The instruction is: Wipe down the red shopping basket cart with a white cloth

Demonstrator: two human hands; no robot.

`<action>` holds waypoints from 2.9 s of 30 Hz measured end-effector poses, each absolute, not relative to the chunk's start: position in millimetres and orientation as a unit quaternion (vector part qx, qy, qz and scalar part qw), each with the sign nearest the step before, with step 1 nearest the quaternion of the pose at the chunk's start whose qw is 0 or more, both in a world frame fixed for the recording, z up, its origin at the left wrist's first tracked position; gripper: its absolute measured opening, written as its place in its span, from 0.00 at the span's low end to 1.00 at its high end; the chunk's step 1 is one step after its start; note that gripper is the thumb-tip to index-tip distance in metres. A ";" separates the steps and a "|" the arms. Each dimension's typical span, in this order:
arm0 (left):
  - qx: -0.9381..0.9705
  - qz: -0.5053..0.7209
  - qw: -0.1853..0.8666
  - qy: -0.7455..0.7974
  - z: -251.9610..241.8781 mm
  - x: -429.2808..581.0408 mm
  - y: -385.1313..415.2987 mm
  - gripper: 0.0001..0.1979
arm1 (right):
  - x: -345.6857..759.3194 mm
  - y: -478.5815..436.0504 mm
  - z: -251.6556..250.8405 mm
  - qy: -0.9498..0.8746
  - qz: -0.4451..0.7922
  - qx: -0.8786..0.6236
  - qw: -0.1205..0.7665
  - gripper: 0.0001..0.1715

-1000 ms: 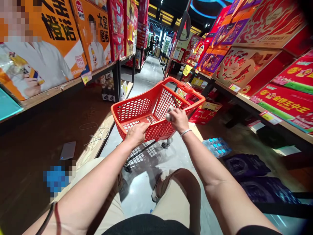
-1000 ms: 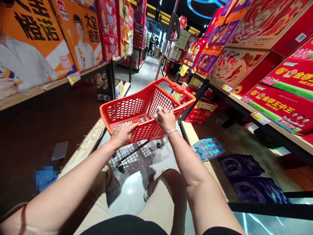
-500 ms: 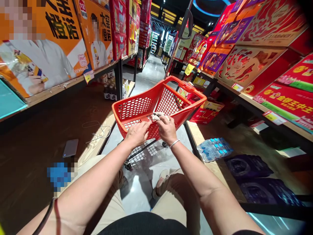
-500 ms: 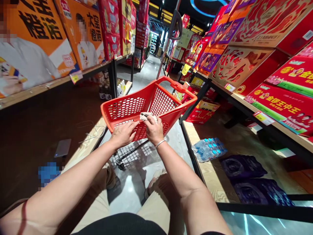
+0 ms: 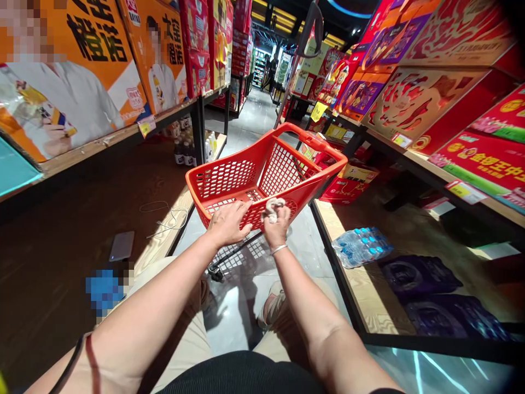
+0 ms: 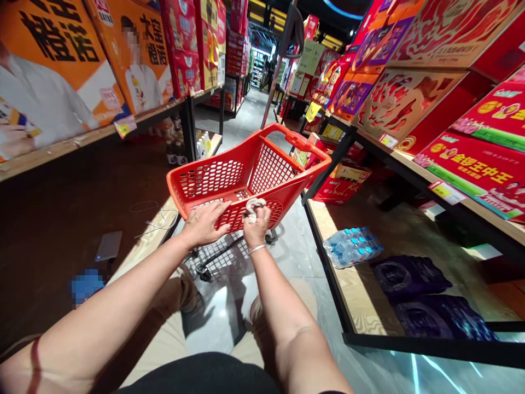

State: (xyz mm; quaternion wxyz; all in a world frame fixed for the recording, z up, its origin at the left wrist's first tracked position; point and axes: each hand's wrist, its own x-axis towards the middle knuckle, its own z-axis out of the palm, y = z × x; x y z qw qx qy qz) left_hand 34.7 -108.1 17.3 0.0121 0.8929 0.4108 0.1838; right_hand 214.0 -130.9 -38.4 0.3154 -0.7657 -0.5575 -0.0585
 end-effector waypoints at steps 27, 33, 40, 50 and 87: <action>0.875 0.211 0.074 0.429 27.0 -10.0 -99.9 0.27 | 225.3 -134.6 -85.1 -0.739 -0.078 -0.521 0.420 0.14; 0.880 0.227 0.068 0.413 21.7 -10.5 -101.9 0.27 | 256.2 -134.3 -99.9 -0.479 0.009 -0.649 0.591 0.13; 0.877 0.234 0.075 0.412 25.3 -1.4 -118.2 0.26 | 200.6 -146.1 -105.3 -0.354 0.090 -0.668 0.648 0.24; 0.889 0.171 0.075 0.419 46.9 13.3 -108.1 0.32 | 266.8 -176.7 -16.8 -0.466 -0.057 -0.620 0.629 0.10; 0.903 0.137 -0.030 0.405 32.9 26.1 -115.9 0.18 | 255.0 -161.9 5.2 -0.658 -0.177 -0.607 0.409 0.27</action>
